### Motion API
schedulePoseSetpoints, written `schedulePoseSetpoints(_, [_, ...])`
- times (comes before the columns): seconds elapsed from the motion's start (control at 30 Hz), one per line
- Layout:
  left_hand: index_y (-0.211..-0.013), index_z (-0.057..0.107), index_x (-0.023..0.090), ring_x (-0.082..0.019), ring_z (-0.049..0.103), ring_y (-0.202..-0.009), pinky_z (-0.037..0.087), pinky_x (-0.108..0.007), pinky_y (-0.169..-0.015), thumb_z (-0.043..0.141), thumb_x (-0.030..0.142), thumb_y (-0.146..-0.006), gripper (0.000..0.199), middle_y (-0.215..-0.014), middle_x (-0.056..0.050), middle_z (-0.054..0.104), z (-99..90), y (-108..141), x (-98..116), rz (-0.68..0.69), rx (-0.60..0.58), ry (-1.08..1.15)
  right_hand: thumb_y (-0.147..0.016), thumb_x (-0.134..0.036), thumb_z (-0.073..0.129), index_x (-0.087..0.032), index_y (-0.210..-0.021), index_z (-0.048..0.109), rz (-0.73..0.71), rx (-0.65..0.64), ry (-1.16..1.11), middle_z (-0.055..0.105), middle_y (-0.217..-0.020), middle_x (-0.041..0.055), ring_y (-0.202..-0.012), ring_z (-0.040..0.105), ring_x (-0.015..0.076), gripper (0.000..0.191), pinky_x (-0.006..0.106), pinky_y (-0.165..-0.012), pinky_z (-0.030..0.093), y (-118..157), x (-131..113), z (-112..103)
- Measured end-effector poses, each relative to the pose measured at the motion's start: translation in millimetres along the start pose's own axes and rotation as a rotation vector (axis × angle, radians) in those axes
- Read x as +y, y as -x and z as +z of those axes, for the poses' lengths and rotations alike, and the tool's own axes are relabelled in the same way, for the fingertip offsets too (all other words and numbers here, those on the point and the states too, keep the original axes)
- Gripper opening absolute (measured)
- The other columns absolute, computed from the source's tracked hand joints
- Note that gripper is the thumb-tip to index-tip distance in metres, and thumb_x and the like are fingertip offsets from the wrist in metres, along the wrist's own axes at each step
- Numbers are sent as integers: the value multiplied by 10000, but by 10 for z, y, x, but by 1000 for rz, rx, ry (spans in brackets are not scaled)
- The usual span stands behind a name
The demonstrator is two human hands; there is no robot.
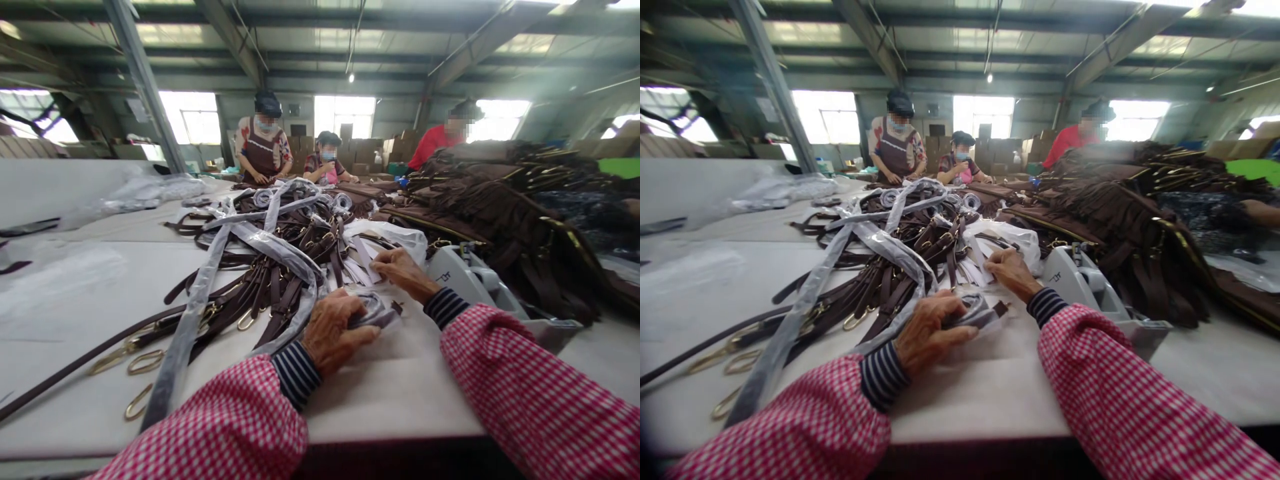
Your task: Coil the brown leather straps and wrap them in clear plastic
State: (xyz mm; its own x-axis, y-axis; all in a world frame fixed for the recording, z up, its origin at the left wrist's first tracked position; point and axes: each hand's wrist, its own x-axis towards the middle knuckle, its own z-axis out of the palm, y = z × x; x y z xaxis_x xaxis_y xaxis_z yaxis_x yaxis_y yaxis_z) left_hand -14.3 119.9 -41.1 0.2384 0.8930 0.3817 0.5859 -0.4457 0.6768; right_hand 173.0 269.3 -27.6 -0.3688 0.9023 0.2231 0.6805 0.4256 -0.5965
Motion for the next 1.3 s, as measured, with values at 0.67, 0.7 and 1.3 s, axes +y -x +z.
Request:
schedulePoseSetpoints(0.67, [-645,638,166,-97,493,-464,409,-206,-440,870,346,-645,294,-561,33,611,-202,-139,-112,-373,318,1034,-862,-237,667,-189,-675,605,-127,-43,171,616,-739,10,-727,549,175,202,299,-678,325,1071,84,-250])
schedulePoseSetpoints(0.7, [-642,638,165,-95,493,-462,410,-203,-437,870,344,-646,292,-559,34,611,-205,-137,-110,-374,315,1036,-858,-261,680,-189,-668,609,-118,-56,143,615,-719,4,-719,556,174,215,296,-670,341,1037,115,-252])
schedulePoseSetpoints(1.3, [-613,633,144,-111,561,-468,485,-216,-455,916,314,-557,335,-557,5,652,-278,-121,-16,-443,233,1113,-954,-182,548,-139,-1235,664,-185,29,328,725,-1230,163,-1088,684,285,307,385,-943,484,981,289,-162])
